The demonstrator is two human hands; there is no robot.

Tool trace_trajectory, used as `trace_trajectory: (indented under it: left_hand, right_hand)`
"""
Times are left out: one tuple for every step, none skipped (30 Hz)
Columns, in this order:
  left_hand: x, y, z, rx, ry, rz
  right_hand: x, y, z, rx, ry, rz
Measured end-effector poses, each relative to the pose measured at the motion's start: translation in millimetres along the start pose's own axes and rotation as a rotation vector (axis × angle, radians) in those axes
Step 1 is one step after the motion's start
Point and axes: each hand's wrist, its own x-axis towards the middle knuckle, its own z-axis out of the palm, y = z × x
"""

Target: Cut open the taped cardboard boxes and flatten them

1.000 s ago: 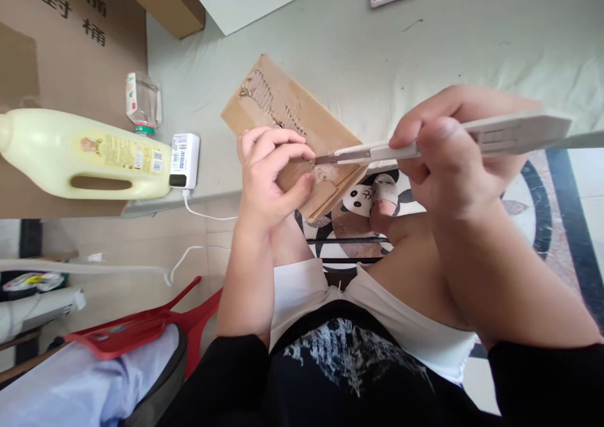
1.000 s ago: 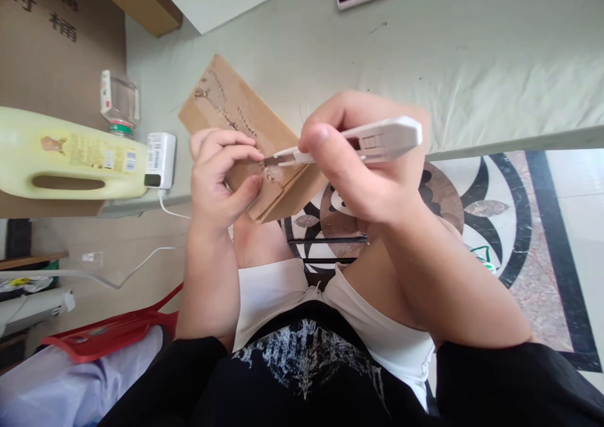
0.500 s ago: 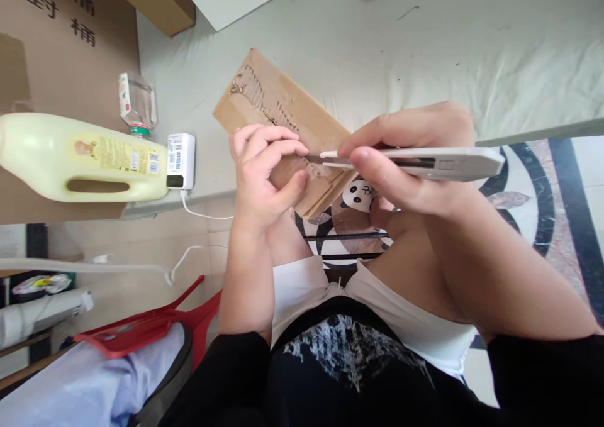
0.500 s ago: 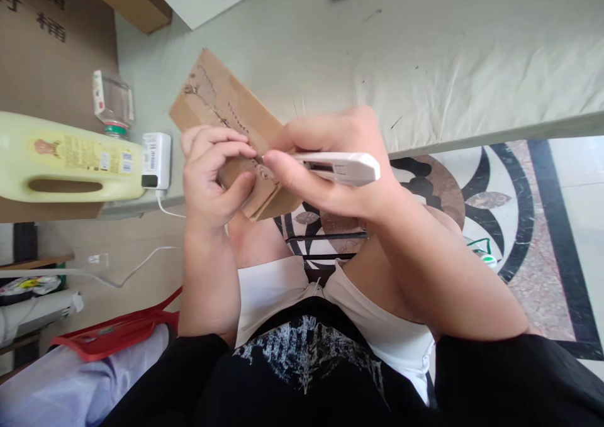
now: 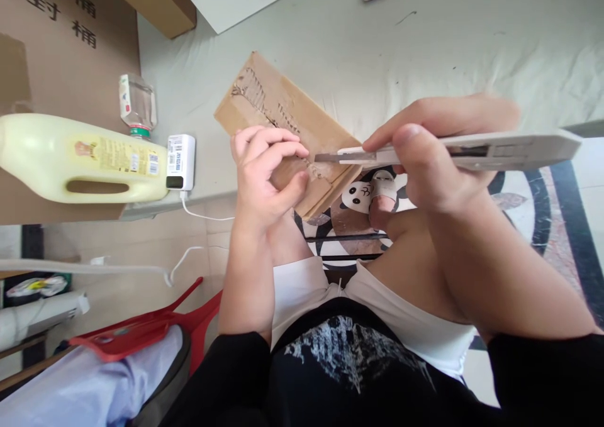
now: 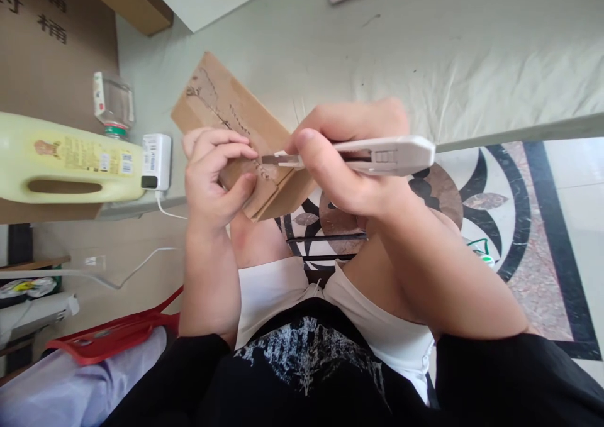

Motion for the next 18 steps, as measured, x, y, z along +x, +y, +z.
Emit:
trace_trajectory:
  left_hand:
    - [0.0, 0.2, 0.2, 0.001, 0.001, 0.001]
    - [0.0, 0.5, 0.5, -0.003, 0.007, 0.006]
    - [0.1, 0.8, 0.9, -0.011, 0.018, 0.014]
    - [0.1, 1.0, 1.2, -0.022, 0.03, 0.023]
    - [0.2, 1.2, 1.6, -0.033, 0.042, 0.03]
    - [0.3, 1.2, 1.8, -0.043, 0.047, 0.034]
    - [0.4, 1.1, 2.1, -0.049, 0.048, 0.037]
    - [0.5, 1.0, 2.2, -0.051, 0.045, 0.038]
    - [0.7, 0.8, 2.3, -0.051, 0.043, 0.038]
    - [0.8, 0.6, 2.2, -0.051, 0.043, 0.04]
    - [1.0, 0.5, 2.2, -0.049, 0.043, 0.041]
    - [1.1, 0.3, 2.1, -0.047, 0.042, 0.04]
    - [1.1, 0.2, 1.9, -0.043, 0.039, 0.038]
    - [1.1, 0.0, 1.8, -0.037, 0.034, 0.034]
    - [1.0, -0.3, 1.7, -0.031, 0.029, 0.03]
    - [0.9, -0.6, 1.6, -0.025, 0.025, 0.028]
    - [0.7, -1.2, 1.5, -0.022, 0.023, 0.027]
    - [0.5, -1.8, 1.4, -0.022, 0.023, 0.027]
  right_hand:
    - [0.5, -0.6, -0.4, -0.014, -0.023, -0.006]
    - [0.9, -1.2, -0.8, -0.028, -0.041, -0.014]
    - [1.1, -1.7, -1.2, -0.039, -0.048, -0.027]
    - [1.2, -2.2, -1.5, -0.051, -0.054, -0.034]
    - [1.3, -2.5, -1.7, -0.067, -0.062, -0.032]
    - [1.3, -2.6, -1.8, -0.079, -0.068, -0.033]
    - [1.3, -2.5, -1.8, -0.089, -0.067, -0.037]
    - [1.4, -2.2, -1.7, -0.101, -0.065, -0.039]
    - [1.6, -1.7, -1.5, -0.109, -0.059, -0.051]
    - [1.9, -1.1, -1.3, -0.113, -0.048, -0.075]
    - [2.2, -0.4, -1.1, -0.116, -0.033, -0.104]
    - [2.6, 0.3, -1.0, -0.122, -0.028, -0.127]
    - [3.1, 1.0, -1.0, -0.129, -0.03, -0.143]
    - [3.4, 1.5, -1.1, -0.134, -0.037, -0.156]
    - [3.7, 2.0, -1.3, -0.136, -0.049, -0.166]
    - [4.0, 2.2, -1.5, -0.134, -0.059, -0.176]
    - [4.1, 2.4, -1.7, -0.129, -0.071, -0.185]
    - [4.2, 2.3, -1.8, -0.124, -0.083, -0.193]
